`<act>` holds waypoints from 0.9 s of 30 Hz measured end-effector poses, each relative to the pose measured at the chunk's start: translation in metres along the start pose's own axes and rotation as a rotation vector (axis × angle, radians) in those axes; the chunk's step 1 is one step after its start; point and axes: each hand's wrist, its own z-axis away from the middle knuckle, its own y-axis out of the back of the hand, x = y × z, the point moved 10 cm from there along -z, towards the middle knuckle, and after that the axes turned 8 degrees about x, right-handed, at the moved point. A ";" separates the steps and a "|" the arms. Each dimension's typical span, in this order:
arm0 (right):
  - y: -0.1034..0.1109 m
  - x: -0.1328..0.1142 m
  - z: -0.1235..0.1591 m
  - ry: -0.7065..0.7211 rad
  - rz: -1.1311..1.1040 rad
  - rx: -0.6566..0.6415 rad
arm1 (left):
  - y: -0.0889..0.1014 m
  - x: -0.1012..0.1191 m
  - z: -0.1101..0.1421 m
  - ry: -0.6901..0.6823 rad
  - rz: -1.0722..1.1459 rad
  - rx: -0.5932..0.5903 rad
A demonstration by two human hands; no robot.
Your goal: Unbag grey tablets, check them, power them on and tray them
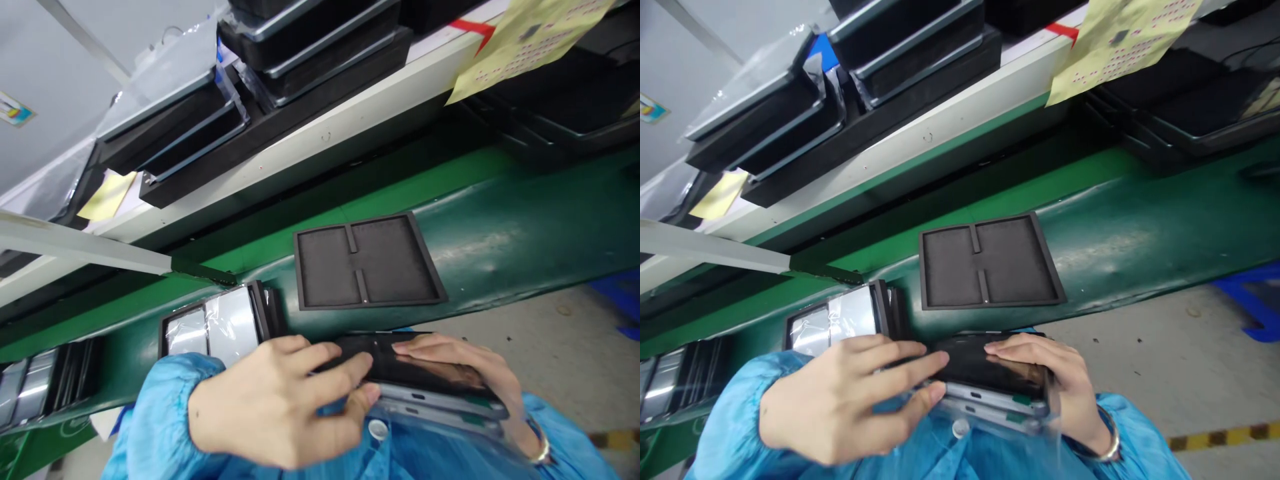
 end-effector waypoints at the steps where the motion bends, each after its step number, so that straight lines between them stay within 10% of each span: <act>1: 0.002 0.000 -0.002 -0.009 -0.007 0.025 | -0.005 -0.009 0.005 0.049 0.020 -0.017; 5: 0.009 0.005 0.000 -0.025 -0.002 0.100 | -0.036 -0.039 0.031 0.207 0.359 -0.018; 9: 0.019 0.023 0.007 -0.065 -0.052 0.115 | -0.057 -0.075 0.071 0.479 0.820 0.534; 12: 0.038 0.040 0.003 -0.137 -0.183 0.258 | -0.121 -0.095 0.111 0.831 0.907 0.877; 15: 0.037 0.049 -0.011 -0.152 -0.328 0.340 | -0.216 -0.093 0.109 1.070 1.288 0.965; 17: 0.022 0.047 -0.025 -0.113 -0.370 0.320 | -0.246 -0.097 0.098 1.116 1.359 1.046; 22: -0.002 0.034 -0.042 -0.041 -0.320 0.139 | -0.183 -0.125 0.129 1.031 0.882 1.404; 27: 0.033 -0.003 -0.044 0.094 -0.181 0.014 | -0.133 -0.131 0.202 1.074 0.781 1.634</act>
